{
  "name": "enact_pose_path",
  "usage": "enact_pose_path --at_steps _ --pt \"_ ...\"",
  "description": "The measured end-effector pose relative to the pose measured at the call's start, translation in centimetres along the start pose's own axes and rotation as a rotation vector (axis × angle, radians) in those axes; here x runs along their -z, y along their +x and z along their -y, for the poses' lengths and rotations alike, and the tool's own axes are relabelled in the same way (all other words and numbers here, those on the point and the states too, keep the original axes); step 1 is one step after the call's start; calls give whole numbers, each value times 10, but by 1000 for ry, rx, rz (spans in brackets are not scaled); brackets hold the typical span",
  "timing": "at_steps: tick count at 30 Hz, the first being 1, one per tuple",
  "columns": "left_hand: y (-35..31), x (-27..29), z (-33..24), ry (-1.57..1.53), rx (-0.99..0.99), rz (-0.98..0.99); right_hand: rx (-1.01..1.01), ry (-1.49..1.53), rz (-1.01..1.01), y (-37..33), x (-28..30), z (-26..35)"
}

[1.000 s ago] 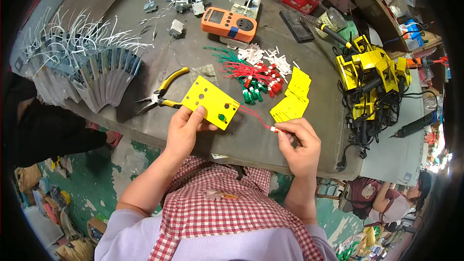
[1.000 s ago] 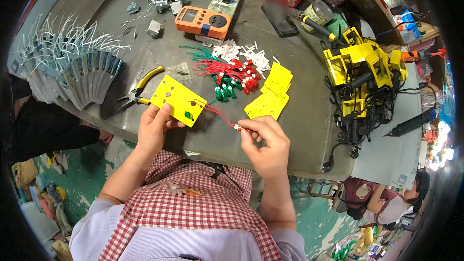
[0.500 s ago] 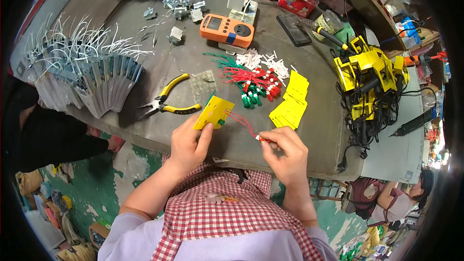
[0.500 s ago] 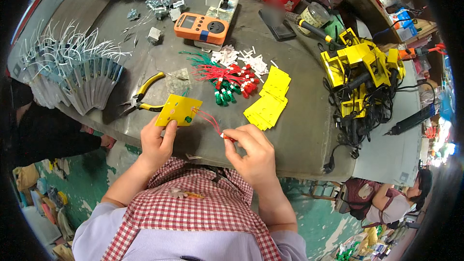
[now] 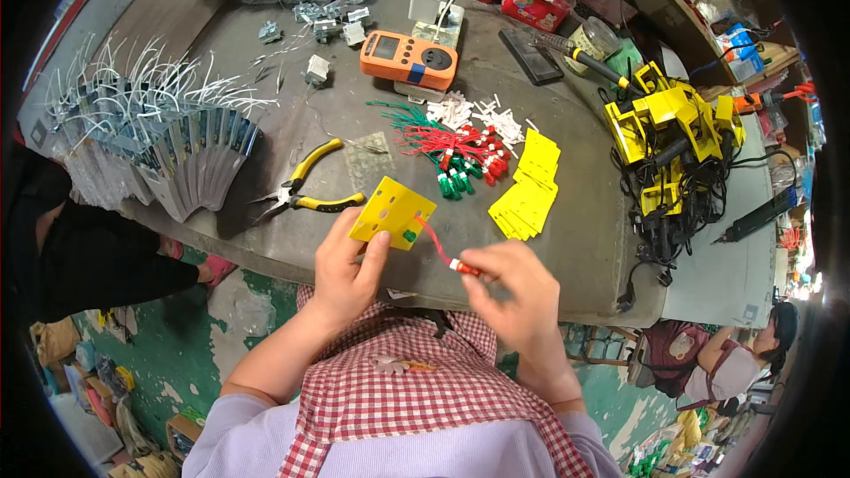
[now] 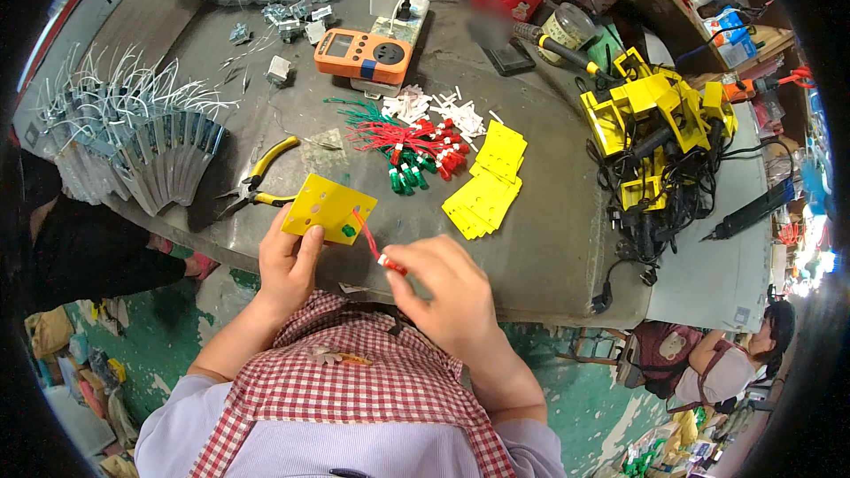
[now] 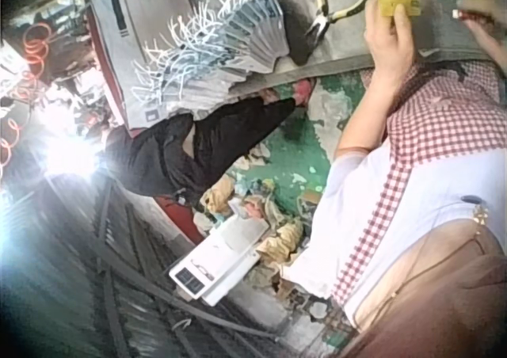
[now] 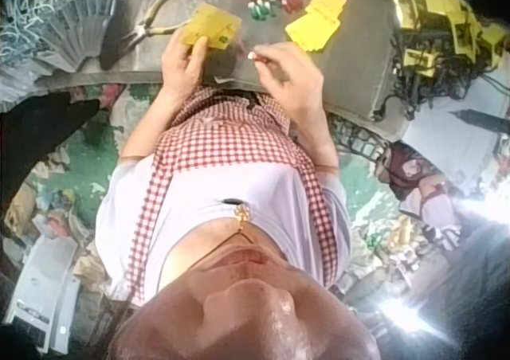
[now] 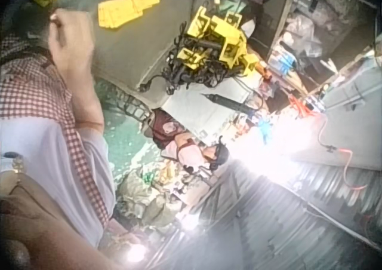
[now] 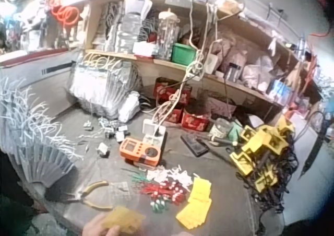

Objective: Manually inserting colored wires into holes in yellow plastic plates.

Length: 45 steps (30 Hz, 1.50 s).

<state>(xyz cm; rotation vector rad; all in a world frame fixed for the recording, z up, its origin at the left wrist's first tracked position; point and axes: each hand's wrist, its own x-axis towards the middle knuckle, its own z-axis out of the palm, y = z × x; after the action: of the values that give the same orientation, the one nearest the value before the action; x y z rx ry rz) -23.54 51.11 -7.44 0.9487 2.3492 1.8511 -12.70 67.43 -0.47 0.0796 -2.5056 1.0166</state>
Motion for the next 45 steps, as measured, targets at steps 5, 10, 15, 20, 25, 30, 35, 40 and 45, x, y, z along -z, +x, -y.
enact_pose_path --at_steps 5,10,15,20,25,30,35,40,45 --pt "-3 2 -4 -196 119 54 -216 126 -117 0 -10 -11" --pt "-4 7 -17 -260 145 176 -288 223 -109 7 -26 -20" --pt "0 11 -18 -269 117 395 -465 894 -242 3 -39 -32" --pt "-10 -6 -8 -245 195 362 -542 556 38 -6 -31 -31" --pt "-12 -14 -9 -307 203 281 -335 623 -11 -10 -32 -38" --pt "-6 -9 -20 -272 165 337 -341 435 -79 -9 -32 -24" --pt "2 -7 -29 -170 10 296 -223 354 -194 -12 -37 -23" --pt "6 -4 -24 -52 -194 297 -323 760 -161 -17 -38 -32" --pt "-2 -7 -20 171 -521 386 -666 657 390 -20 -13 -52"
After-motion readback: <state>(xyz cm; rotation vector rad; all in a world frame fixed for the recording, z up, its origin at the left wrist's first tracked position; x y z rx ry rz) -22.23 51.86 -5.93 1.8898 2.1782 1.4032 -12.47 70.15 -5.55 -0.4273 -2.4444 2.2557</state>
